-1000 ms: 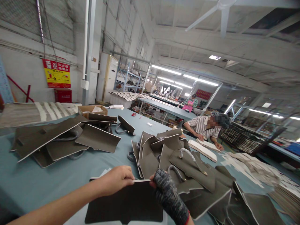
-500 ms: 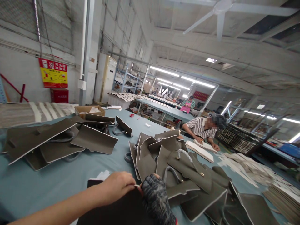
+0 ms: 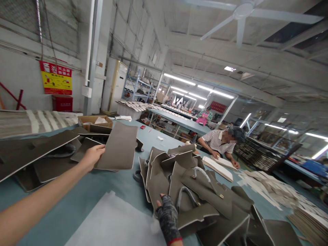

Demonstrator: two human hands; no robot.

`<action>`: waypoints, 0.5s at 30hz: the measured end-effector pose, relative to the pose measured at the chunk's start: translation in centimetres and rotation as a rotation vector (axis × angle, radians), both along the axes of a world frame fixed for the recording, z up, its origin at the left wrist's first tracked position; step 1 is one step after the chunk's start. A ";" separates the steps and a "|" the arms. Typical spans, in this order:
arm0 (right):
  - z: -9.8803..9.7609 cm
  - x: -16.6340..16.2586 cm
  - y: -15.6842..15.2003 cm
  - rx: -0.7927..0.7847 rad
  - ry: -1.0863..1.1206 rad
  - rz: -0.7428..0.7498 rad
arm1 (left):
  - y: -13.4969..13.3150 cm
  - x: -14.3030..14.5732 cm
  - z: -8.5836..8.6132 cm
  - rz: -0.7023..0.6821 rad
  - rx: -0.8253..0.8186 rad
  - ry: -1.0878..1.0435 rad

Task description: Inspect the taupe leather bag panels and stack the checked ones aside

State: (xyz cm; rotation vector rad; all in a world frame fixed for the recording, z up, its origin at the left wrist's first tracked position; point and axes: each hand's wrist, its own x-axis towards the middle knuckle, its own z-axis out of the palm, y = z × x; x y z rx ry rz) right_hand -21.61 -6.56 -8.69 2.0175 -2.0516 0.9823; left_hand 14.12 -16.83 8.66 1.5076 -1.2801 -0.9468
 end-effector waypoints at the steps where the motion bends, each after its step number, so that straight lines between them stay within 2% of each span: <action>1: -0.8 0.8 -0.4 0.027 0.009 -0.005 | -0.1 0.3 -0.8 0.058 0.019 0.048; 4: -2.8 2.7 -1.3 0.104 0.027 -0.027 | 1.2 -0.3 -3.7 0.095 0.096 0.154; 7: -3.9 2.9 -1.9 0.135 0.021 -0.048 | 3.8 -1.9 -6.1 0.024 0.167 0.201; 9: -3.7 2.2 -2.3 0.120 0.000 -0.052 | 5.7 -3.0 -6.9 -0.096 0.223 0.182; 12: -1.4 1.3 -2.7 0.050 -0.040 -0.069 | 8.8 -4.8 -7.2 -0.390 0.304 0.086; 15: 2.7 2.1 -2.1 -0.065 -0.075 -0.070 | 11.3 -7.3 -6.9 -0.641 0.330 0.162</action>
